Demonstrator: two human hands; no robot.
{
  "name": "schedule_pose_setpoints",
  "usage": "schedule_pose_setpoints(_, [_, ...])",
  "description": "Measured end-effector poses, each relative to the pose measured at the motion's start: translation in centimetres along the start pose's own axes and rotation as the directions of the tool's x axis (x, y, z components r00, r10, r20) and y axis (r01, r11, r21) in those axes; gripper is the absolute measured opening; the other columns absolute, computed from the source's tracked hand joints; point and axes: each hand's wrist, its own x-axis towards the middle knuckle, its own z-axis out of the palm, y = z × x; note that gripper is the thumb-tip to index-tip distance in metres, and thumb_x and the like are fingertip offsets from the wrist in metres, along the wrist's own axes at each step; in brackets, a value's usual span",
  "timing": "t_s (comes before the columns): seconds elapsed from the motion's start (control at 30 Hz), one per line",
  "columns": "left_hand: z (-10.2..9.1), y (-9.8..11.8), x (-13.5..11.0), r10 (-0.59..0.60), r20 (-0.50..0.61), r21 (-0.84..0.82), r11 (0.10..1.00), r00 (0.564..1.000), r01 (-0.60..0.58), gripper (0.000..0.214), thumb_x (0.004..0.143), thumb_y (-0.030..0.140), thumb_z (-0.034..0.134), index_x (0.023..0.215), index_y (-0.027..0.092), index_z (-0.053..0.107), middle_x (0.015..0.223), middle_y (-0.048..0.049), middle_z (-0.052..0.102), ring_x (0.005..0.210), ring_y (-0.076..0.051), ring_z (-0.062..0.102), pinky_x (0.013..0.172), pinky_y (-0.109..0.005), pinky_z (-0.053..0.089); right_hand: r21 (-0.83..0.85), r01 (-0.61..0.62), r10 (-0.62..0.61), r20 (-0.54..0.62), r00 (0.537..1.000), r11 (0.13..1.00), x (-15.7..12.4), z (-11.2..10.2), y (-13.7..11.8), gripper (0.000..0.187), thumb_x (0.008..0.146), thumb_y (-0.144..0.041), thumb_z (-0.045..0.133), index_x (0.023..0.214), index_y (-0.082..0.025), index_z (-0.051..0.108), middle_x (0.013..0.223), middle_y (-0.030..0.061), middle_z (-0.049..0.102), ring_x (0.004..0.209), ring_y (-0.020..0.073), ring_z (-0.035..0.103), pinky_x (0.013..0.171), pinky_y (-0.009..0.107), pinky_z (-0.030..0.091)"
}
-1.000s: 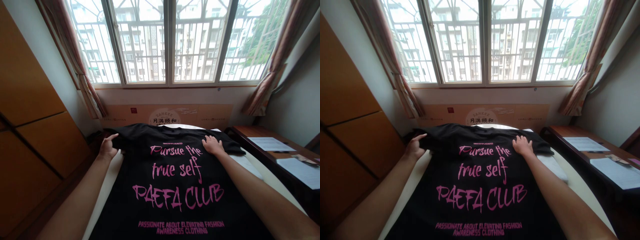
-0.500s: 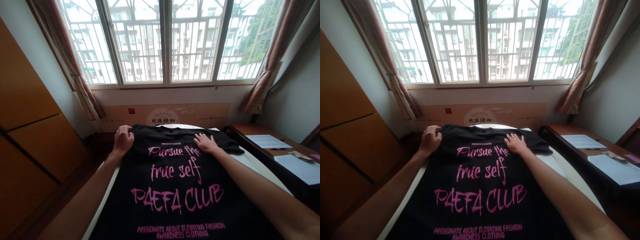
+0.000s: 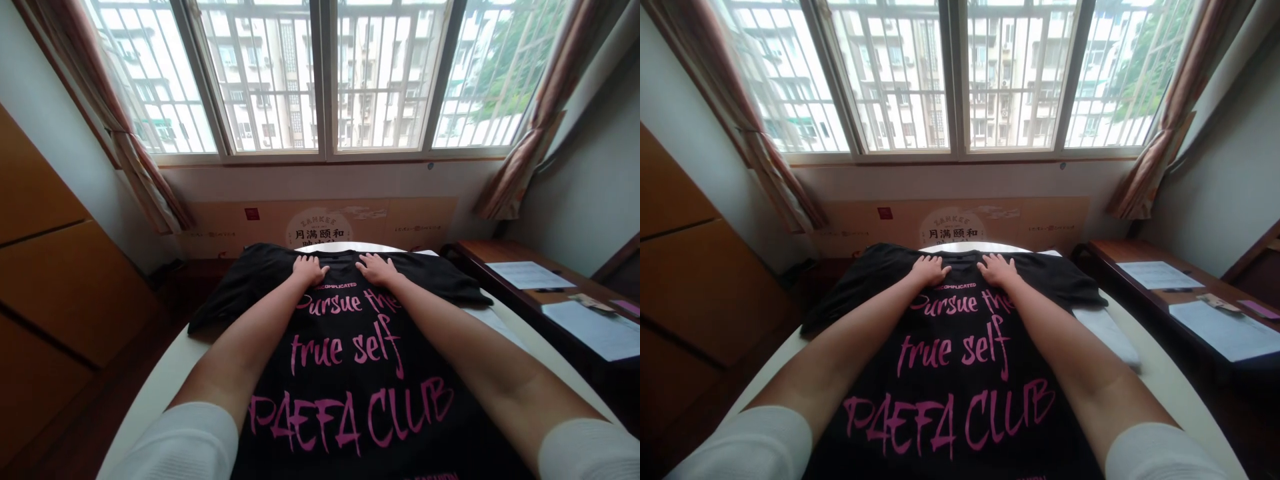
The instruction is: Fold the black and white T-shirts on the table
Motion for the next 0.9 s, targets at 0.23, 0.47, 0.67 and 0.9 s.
schedule_pose_setpoints(0.23, [0.2, -0.5, 2.5, -0.003, -0.045, -0.037, 0.999, 0.999, 0.001, 0.072, 0.107, 0.052, 0.029, 0.164, 0.008, 0.035, 0.171, -0.0199, 0.031, 0.159, -0.036, 0.025, 0.128, -0.052, 0.018, -0.004, -0.080, 0.080, 0.006, 0.997, 0.997, 3.6, 0.0, 1.4, 0.073, 0.106, -0.063, 0.030, 0.168, -0.024, 0.031, 0.177, 0.0149, 0.018, 0.162, 0.0384, 0.014, 0.123, 0.074, 0.007])
schedule_pose_setpoints(0.47, [-0.3, 1.4, 0.6, 0.003, -0.197, -0.041, 0.999, 0.980, -0.011, 0.060, 0.110, 0.045, 0.023, 0.137, 0.009, 0.062, 0.147, -0.0213, 0.062, 0.140, -0.034, 0.053, 0.122, -0.050, 0.029, -0.008, -0.034, 0.034, -0.043, 0.998, 0.999, 4.7, 0.3, 3.7, 0.063, 0.110, -0.055, 0.024, 0.167, -0.027, 0.032, 0.176, 0.0105, 0.023, 0.162, 0.0309, 0.018, 0.126, 0.068, 0.007])
schedule_pose_setpoints(0.67, [0.7, 2.0, -6.0, 0.194, -0.209, -0.015, 0.979, 0.958, -0.202, 0.067, 0.110, 0.051, 0.028, 0.155, 0.007, 0.048, 0.165, -0.0206, 0.043, 0.153, -0.032, 0.039, 0.127, -0.048, 0.025, -0.032, -0.057, 0.054, -0.089, 0.995, 0.998, 2.9, -0.1, 8.2, 0.060, 0.111, -0.046, 0.025, 0.165, -0.023, 0.035, 0.174, 0.0110, 0.028, 0.162, 0.0281, 0.022, 0.129, 0.063, 0.008])
schedule_pose_setpoints(0.9, [0.4, 2.3, -14.3, 0.208, -0.080, 0.009, 0.978, 0.975, -0.208, 0.081, 0.107, 0.061, 0.031, 0.163, 0.002, 0.034, 0.172, -0.0238, 0.024, 0.162, -0.036, 0.018, 0.131, -0.053, 0.011, -0.059, -0.244, 0.234, -0.143, 0.962, 0.968, -2.0, -1.9, 14.8, 0.062, 0.110, -0.043, 0.024, 0.163, -0.015, 0.036, 0.173, 0.0182, 0.029, 0.161, 0.0318, 0.025, 0.125, 0.070, 0.013])
